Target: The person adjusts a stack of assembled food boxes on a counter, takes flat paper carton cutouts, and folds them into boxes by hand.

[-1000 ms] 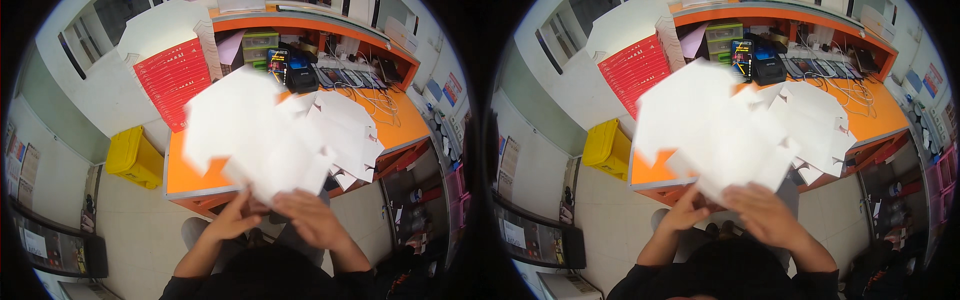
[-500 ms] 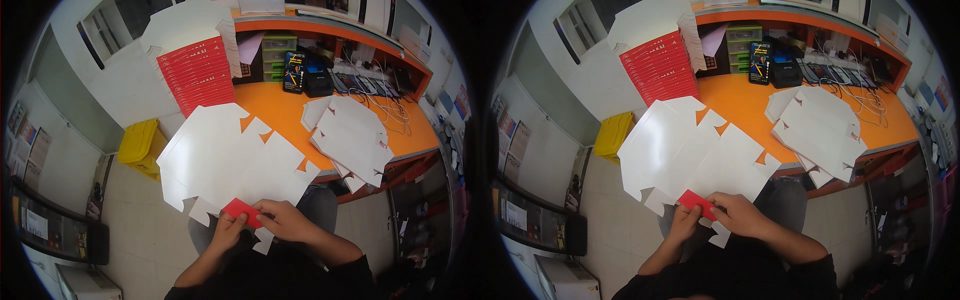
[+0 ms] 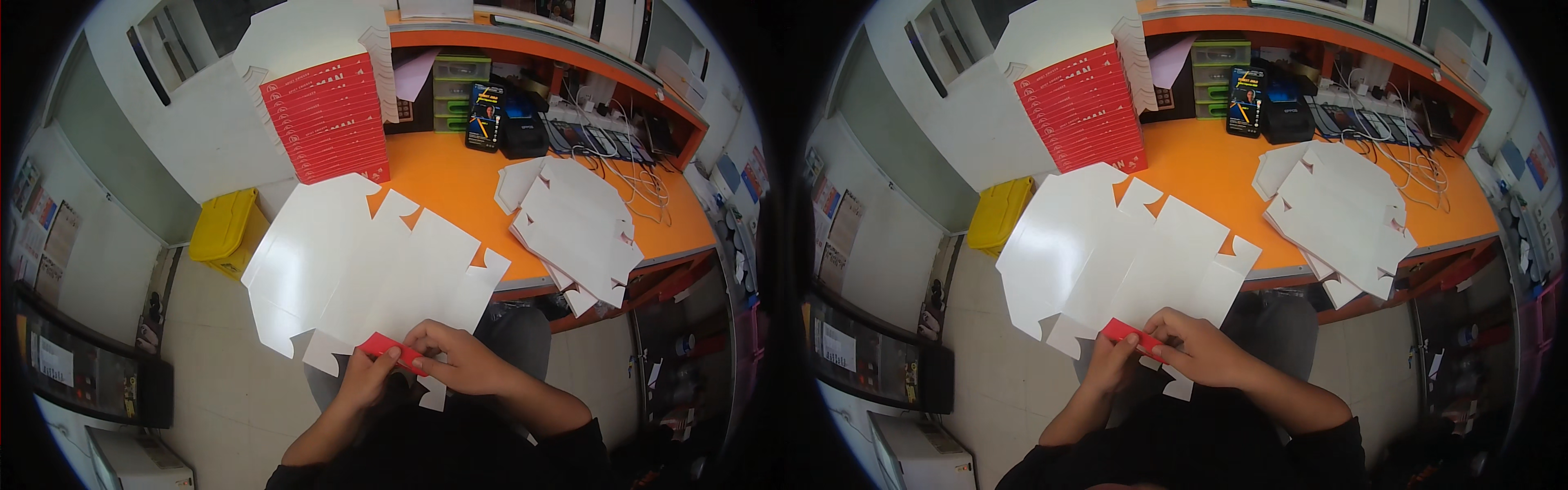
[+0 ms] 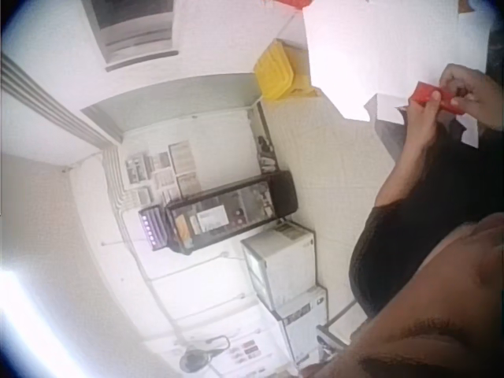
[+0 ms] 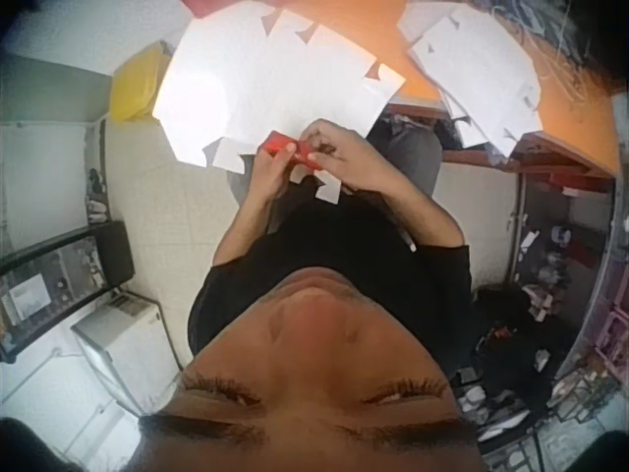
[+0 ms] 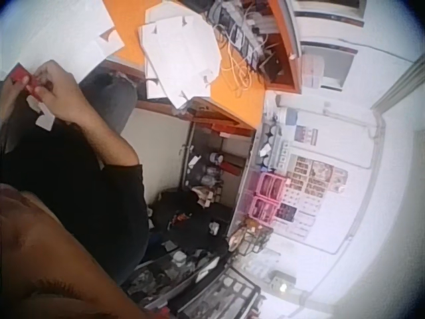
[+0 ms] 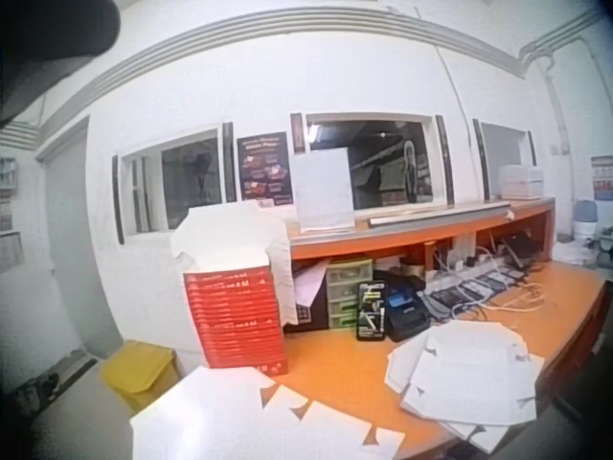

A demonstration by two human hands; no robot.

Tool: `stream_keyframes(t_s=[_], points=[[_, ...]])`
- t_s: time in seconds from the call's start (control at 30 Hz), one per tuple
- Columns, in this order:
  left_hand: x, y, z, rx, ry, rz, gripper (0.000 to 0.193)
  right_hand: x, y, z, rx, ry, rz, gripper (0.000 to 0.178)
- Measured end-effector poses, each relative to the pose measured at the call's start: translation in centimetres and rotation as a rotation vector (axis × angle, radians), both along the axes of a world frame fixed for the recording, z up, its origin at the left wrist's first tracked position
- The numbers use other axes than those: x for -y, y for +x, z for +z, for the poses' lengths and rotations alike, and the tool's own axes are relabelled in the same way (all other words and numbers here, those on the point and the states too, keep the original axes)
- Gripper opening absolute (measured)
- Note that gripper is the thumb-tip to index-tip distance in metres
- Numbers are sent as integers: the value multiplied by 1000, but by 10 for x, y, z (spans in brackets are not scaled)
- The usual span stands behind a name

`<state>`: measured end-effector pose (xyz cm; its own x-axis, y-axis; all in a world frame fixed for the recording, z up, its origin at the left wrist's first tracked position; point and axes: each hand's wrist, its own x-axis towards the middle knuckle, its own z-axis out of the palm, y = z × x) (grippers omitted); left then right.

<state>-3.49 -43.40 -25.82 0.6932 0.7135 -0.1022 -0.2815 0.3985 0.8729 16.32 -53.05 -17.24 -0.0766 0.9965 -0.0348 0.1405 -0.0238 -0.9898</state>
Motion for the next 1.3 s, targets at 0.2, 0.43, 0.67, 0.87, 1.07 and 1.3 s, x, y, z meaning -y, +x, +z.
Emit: stream_keyframes(t_s=[0.2,0.43,0.67,0.87,1.07,1.3], points=[[-12,-2,32,98,-95,233,47,-1,8,6,332,524,-86,36],[-35,0,43,270,-217,321,44,0,16,4,752,747,-103,34],[-15,13,50,204,-28,290,51,-27,-12,-5,619,769,-481,22],[-11,8,40,115,56,242,49,-29,-19,4,653,743,-455,18],[-10,-7,29,-102,260,203,43,-32,-10,8,537,652,-212,15],[-1,-3,9,73,432,200,59,-30,-24,13,173,314,-276,11]])
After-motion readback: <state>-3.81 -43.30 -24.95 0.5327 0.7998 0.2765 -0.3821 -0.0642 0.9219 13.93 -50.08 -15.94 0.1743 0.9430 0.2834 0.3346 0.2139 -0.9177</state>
